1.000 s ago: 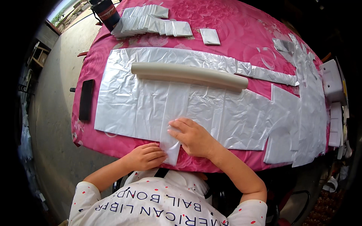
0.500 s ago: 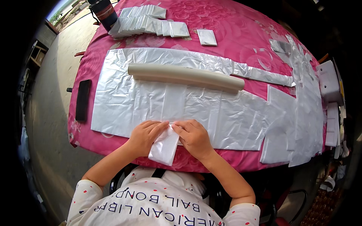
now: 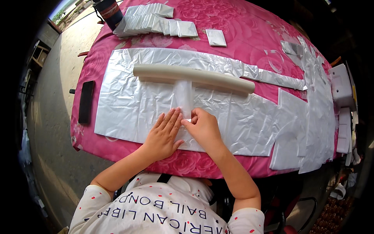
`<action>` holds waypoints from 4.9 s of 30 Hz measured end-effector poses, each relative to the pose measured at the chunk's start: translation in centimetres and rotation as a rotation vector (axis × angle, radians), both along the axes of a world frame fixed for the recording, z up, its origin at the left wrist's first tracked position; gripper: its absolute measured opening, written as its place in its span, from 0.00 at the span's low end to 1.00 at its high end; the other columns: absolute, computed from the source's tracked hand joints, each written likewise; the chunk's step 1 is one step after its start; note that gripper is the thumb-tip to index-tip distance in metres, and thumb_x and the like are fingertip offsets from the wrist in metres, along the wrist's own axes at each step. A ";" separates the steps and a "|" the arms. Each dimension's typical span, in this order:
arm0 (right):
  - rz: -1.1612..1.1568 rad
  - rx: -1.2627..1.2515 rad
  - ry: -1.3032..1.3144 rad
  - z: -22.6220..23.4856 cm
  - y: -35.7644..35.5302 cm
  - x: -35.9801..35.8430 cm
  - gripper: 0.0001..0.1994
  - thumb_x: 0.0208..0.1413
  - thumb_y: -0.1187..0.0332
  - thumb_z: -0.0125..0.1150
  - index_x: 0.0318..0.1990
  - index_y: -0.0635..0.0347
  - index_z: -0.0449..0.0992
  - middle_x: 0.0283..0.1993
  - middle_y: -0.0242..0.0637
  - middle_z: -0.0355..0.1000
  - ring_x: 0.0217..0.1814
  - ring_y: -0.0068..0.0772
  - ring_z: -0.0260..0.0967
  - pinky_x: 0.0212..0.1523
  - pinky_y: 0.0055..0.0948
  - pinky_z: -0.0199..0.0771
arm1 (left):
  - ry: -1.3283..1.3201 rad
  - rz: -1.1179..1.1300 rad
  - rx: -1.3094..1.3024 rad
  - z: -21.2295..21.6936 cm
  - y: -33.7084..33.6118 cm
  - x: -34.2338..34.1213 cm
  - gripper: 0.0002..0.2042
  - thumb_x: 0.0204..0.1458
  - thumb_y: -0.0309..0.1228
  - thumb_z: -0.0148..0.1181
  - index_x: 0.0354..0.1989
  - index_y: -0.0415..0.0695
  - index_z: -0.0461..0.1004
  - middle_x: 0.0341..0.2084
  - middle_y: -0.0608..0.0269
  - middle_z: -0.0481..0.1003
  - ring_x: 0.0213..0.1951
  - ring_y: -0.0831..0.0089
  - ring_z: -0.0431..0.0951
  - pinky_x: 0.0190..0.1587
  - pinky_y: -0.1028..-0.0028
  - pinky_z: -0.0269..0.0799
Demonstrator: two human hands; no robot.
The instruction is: The person repeatedly unrolls a plastic wrap roll, tears off a sheet, and wraps small rectangular items on a pink tablecloth. The wrapped items are stacked on the table as the process continues.
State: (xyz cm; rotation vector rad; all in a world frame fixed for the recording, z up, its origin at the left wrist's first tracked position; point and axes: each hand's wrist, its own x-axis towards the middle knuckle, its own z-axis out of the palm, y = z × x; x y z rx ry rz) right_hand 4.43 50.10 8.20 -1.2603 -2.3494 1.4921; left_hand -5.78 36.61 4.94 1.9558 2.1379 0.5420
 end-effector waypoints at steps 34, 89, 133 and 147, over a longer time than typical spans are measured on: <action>0.349 0.304 0.417 -1.8 1.5 2.1 0.06 0.46 0.72 0.60 0.32 0.58 0.79 0.32 0.35 0.75 0.33 0.38 0.70 0.35 0.30 0.70 | -0.383 0.081 0.225 0.0 -0.8 -2.2 0.22 0.41 0.19 0.55 0.50 0.42 0.68 0.35 0.61 0.77 0.39 0.66 0.77 0.44 0.66 0.66; 1.022 0.305 0.260 -4.1 -17.2 -3.8 0.35 0.58 0.49 0.42 0.67 0.58 0.42 0.70 0.49 0.35 0.73 0.46 0.26 0.68 0.47 0.23 | -1.807 1.168 -0.174 -1.0 -18.7 1.4 0.12 0.55 0.30 0.52 0.43 0.35 0.72 0.35 0.55 0.75 0.33 0.71 0.77 0.37 0.74 0.74; 0.172 0.562 -0.011 0.7 2.1 8.6 0.25 0.45 0.56 0.62 0.47 0.67 0.71 0.42 0.43 0.68 0.42 0.44 0.66 0.44 0.37 0.67 | -0.376 -0.001 0.029 3.7 -1.8 0.3 0.32 0.42 0.34 0.65 0.57 0.41 0.60 0.57 0.44 0.58 0.55 0.52 0.64 0.52 0.63 0.64; 0.111 0.972 -0.217 -3.2 13.3 22.4 0.26 0.54 0.62 0.51 0.61 0.59 0.59 0.65 0.43 0.53 0.67 0.44 0.48 0.64 0.42 0.47 | -0.169 -0.318 0.064 2.1 5.6 3.7 0.39 0.43 0.53 0.59 0.62 0.48 0.56 0.63 0.35 0.36 0.65 0.39 0.37 0.63 0.53 0.43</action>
